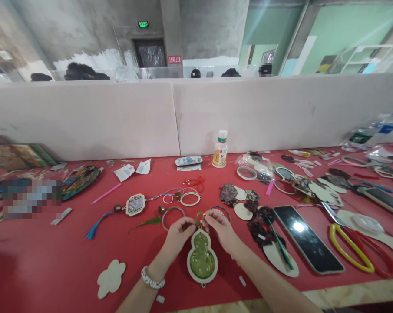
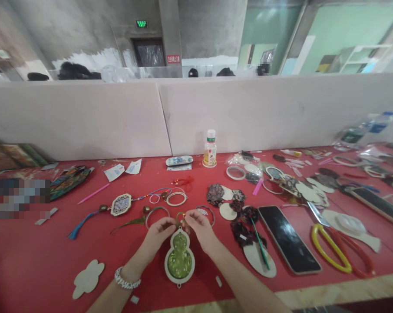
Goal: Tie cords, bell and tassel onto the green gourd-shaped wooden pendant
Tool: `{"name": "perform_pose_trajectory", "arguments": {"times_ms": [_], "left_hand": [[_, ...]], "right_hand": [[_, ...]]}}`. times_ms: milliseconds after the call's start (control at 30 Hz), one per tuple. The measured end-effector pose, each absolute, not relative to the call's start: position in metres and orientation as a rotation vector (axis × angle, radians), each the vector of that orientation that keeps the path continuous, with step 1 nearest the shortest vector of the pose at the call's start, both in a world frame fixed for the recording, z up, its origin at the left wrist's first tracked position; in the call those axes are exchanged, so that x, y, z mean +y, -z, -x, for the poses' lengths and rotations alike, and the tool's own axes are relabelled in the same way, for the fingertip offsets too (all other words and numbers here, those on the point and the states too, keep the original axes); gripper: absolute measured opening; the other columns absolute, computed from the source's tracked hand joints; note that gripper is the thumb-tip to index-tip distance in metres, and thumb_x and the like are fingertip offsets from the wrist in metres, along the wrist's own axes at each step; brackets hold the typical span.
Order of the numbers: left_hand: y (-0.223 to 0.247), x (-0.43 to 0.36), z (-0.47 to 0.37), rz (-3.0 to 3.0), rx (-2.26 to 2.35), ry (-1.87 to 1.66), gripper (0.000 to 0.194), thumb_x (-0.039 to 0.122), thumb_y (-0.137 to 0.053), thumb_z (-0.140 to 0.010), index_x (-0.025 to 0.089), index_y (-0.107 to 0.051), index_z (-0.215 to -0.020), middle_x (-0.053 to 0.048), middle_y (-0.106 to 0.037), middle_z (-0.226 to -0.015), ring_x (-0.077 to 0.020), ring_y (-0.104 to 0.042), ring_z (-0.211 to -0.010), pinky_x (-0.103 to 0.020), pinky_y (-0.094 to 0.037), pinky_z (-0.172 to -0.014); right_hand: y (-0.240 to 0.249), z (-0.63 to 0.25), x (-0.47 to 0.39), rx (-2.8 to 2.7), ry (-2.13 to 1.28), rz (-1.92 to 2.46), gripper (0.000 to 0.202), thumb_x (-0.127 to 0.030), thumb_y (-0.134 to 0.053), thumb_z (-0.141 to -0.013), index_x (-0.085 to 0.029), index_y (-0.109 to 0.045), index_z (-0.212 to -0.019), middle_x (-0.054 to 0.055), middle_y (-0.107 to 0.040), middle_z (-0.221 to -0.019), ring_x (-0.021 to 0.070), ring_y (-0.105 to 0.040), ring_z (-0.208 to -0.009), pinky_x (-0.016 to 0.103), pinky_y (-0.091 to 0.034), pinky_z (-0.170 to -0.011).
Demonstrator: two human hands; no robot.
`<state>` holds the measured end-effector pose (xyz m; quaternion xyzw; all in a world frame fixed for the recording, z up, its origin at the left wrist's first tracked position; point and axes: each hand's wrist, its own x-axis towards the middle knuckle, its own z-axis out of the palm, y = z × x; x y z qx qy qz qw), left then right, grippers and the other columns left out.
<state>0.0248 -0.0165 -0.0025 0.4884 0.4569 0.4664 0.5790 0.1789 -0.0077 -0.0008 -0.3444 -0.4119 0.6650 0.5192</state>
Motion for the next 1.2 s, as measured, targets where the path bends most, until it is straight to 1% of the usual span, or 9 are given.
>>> {"name": "perform_pose_trajectory", "arguments": {"times_ms": [200, 367, 567, 700, 900, 1000, 1067, 1133, 1200], "left_hand": [[0.003, -0.017, -0.026, -1.119, 1.058, -1.045, 0.018, 0.028, -0.064, -0.063, 0.014, -0.058, -0.072, 0.001, -0.056, -0.065, -0.0111, -0.05, -0.06, -0.023, -0.039, -0.059], [0.003, -0.018, -0.026, -1.145, 1.042, -1.032, 0.021, 0.034, -0.063, -0.065, 0.014, -0.058, -0.07, 0.002, -0.055, -0.062, -0.0106, -0.048, -0.058, -0.022, -0.038, -0.056], [0.007, -0.017, -0.024, -1.148, 1.014, -1.009, 0.021, 0.032, -0.065, -0.063, 0.015, -0.057, -0.07, 0.002, -0.056, -0.064, -0.0106, -0.05, -0.058, -0.022, -0.039, -0.057], [0.006, -0.017, -0.024, -1.169, 1.008, -1.001, 0.019, 0.032, -0.064, -0.065, 0.014, -0.057, -0.07, 0.001, -0.057, -0.065, -0.0108, -0.05, -0.06, -0.023, -0.04, -0.06], [0.006, -0.017, -0.025, -1.159, 0.99, -1.006, 0.018, 0.03, -0.064, -0.066, 0.014, -0.056, -0.071, 0.001, -0.057, -0.065, -0.0111, -0.051, -0.061, -0.023, -0.04, -0.061], [0.007, -0.017, -0.025, -1.166, 0.998, -1.027, 0.02, 0.031, -0.064, -0.066, 0.014, -0.056, -0.071, 0.001, -0.057, -0.065, -0.0114, -0.052, -0.061, -0.024, -0.041, -0.061], [0.007, -0.016, -0.024, -1.172, 1.005, -1.034, 0.021, 0.033, -0.064, -0.065, 0.014, -0.056, -0.071, 0.0, -0.059, -0.067, -0.0122, -0.053, -0.063, -0.024, -0.042, -0.062], [0.006, -0.016, -0.025, -1.17, 1.009, -1.029, 0.023, 0.035, -0.064, -0.065, 0.014, -0.055, -0.071, -0.002, -0.06, -0.07, -0.013, -0.054, -0.064, -0.025, -0.042, -0.063], [0.004, -0.017, -0.025, -1.167, 1.006, -1.02, 0.025, 0.037, -0.064, -0.065, 0.014, -0.055, -0.069, -0.003, -0.062, -0.074, -0.0137, -0.055, -0.066, -0.025, -0.043, -0.064]], "right_hand": [[0.006, -0.18, -0.006, -0.925, -1.637, 0.743, 0.018, -0.032, -0.063, -0.071, -0.018, -0.053, -0.076, -0.003, -0.057, -0.061, 0.0075, -0.048, -0.048, 0.021, -0.037, -0.049], [0.005, -0.18, -0.007, -0.93, -1.648, 0.73, 0.019, -0.032, -0.062, -0.072, -0.018, -0.051, -0.077, -0.003, -0.057, -0.062, 0.0074, -0.049, -0.048, 0.02, -0.036, -0.048], [0.002, -0.178, -0.008, -1.008, -1.606, 0.782, 0.023, -0.037, -0.06, -0.072, -0.018, -0.049, -0.078, -0.002, -0.058, -0.064, 0.007, -0.048, -0.046, 0.021, -0.036, -0.048], [0.0, -0.176, -0.007, -1.067, -1.537, 0.898, 0.026, -0.04, -0.059, -0.07, -0.019, -0.048, -0.08, -0.003, -0.056, -0.059, 0.008, -0.048, -0.044, 0.022, -0.037, -0.047], [-0.002, -0.176, -0.007, -1.201, -1.491, 0.976, 0.023, -0.032, -0.057, -0.069, -0.019, -0.053, -0.087, -0.003, -0.055, -0.059, 0.0089, -0.048, -0.045, 0.023, -0.039, -0.047], [-0.001, -0.177, -0.008, -1.259, -1.483, 0.965, 0.014, -0.026, -0.055, -0.068, -0.019, -0.055, -0.079, -0.003, -0.056, -0.059, 0.0095, -0.049, -0.046, 0.023, -0.039, -0.047], [-0.001, -0.178, -0.009, -1.24, -1.503, 0.948, 0.008, -0.022, -0.055, -0.065, -0.019, -0.053, -0.072, -0.003, -0.056, -0.057, 0.0092, -0.048, -0.044, 0.023, -0.038, -0.046], [-0.002, -0.178, -0.009, -1.198, -1.533, 0.928, 0.009, -0.021, -0.055, -0.064, -0.019, -0.049, -0.07, -0.003, -0.057, -0.057, 0.0093, -0.049, -0.043, 0.023, -0.038, -0.047], [-0.005, -0.178, -0.01, -1.179, -1.552, 0.915, 0.01, -0.023, -0.056, -0.065, -0.019, -0.047, -0.067, -0.003, -0.058, -0.057, 0.0097, -0.05, -0.044, 0.024, -0.037, -0.048]]}}
